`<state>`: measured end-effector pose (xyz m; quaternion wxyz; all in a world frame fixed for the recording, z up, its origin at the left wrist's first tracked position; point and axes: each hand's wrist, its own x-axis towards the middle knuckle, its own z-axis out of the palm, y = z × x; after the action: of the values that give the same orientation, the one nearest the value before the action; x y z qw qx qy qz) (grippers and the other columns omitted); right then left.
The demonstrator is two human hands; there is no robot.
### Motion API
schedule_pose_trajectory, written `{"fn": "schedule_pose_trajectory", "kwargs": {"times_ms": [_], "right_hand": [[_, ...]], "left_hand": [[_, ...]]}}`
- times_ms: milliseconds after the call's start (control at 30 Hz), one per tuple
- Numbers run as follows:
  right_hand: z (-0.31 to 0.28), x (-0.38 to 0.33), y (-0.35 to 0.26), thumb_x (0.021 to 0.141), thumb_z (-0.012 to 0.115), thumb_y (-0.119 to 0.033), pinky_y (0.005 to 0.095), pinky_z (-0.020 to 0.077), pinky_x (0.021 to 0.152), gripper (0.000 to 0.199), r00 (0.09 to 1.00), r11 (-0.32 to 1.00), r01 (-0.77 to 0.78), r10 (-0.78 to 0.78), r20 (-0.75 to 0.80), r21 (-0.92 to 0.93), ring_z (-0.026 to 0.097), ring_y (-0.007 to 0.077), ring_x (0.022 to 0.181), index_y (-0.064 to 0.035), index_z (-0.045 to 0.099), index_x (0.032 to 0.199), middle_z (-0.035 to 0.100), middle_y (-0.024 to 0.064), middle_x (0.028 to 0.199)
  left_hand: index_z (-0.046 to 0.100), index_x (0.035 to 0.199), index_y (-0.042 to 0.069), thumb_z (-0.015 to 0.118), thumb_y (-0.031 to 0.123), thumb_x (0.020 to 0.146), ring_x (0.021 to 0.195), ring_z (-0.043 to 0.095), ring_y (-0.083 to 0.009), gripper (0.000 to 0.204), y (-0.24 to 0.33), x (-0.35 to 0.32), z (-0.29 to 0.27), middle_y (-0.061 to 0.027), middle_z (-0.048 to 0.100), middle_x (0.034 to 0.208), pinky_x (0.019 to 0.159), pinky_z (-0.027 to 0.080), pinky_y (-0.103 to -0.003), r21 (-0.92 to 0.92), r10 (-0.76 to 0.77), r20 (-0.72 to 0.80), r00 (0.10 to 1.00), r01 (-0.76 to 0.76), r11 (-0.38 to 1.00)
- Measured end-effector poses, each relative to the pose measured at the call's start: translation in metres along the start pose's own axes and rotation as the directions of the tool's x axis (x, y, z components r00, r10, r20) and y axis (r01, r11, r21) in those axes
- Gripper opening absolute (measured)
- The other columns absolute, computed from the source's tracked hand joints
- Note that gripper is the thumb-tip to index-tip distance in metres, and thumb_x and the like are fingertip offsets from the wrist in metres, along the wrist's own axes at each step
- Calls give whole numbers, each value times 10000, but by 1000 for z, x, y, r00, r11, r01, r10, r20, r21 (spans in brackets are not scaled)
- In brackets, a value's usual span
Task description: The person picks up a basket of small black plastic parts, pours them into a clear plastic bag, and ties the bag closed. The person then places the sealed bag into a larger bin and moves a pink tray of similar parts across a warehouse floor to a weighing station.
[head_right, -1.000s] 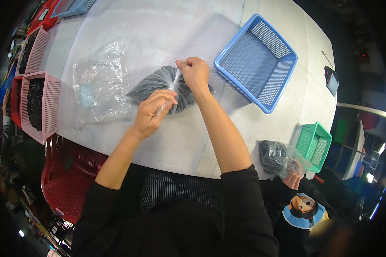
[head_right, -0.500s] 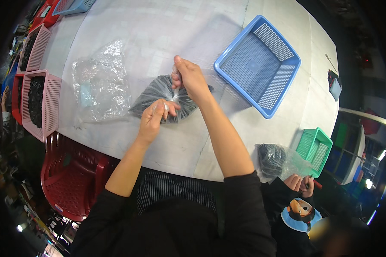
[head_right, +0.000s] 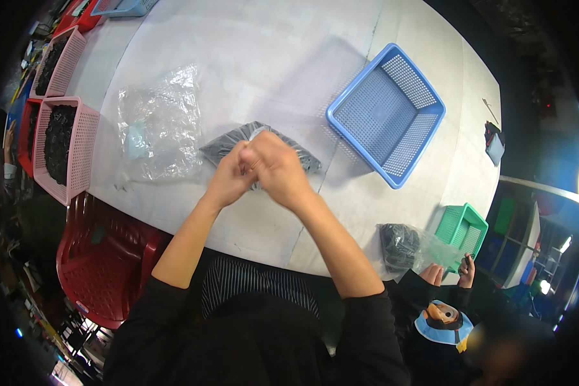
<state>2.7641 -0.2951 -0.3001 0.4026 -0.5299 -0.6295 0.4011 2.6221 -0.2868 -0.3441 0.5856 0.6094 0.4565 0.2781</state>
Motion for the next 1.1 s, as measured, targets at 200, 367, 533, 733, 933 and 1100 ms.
{"fn": "schedule_pose_trajectory", "kwargs": {"times_ms": [200,367,533,733,933,1100], "right_hand": [[-19,19,-10,893,583,-219,338,467,779,204,992,999,6,-1,124,-38,520,217,995,-35,664,927,587,73,1023],[-24,37,9,865,618,-154,240,459,608,134,779,908,-418,341,526,31,540,98,696,-36,674,895,594,9,768],[9,-23,-45,794,640,-27,249,456,496,49,973,963,-204,219,70,-178,586,120,536,19,644,778,631,83,644],[52,-104,-84,826,634,3,229,489,516,50,942,944,-295,313,-119,145,591,116,551,40,601,820,604,58,686],[29,-104,-77,684,724,-13,338,480,745,226,981,937,-175,193,30,-303,596,212,867,-1,595,870,626,85,863],[39,-83,-58,601,739,-9,393,420,805,341,993,899,102,-69,92,-425,523,313,954,-17,593,909,599,120,933]], "left_hand": [[585,967,30,619,83,830,733,590,-145,151,6,-1,-3,-66,633,829,627,467,-276,53,255,-31,966,-254,966],[589,901,60,636,143,861,550,559,-86,104,15,-18,-25,-29,633,671,487,432,-239,-78,57,25,998,-55,995],[557,852,46,664,156,854,661,633,-119,153,3,-54,-37,-76,663,776,545,514,-232,-405,2,115,993,45,913],[580,813,18,729,20,748,710,618,-112,163,2,-82,-45,-48,635,766,630,514,-226,-662,-77,270,960,244,708],[552,733,41,698,-82,673,677,574,-90,200,16,-84,-39,-14,592,721,606,460,-226,-496,-63,236,970,176,850],[497,692,45,654,-23,698,618,542,-154,172,36,-93,-31,-53,569,678,580,432,-300,-210,139,86,987,-118,971]]}}
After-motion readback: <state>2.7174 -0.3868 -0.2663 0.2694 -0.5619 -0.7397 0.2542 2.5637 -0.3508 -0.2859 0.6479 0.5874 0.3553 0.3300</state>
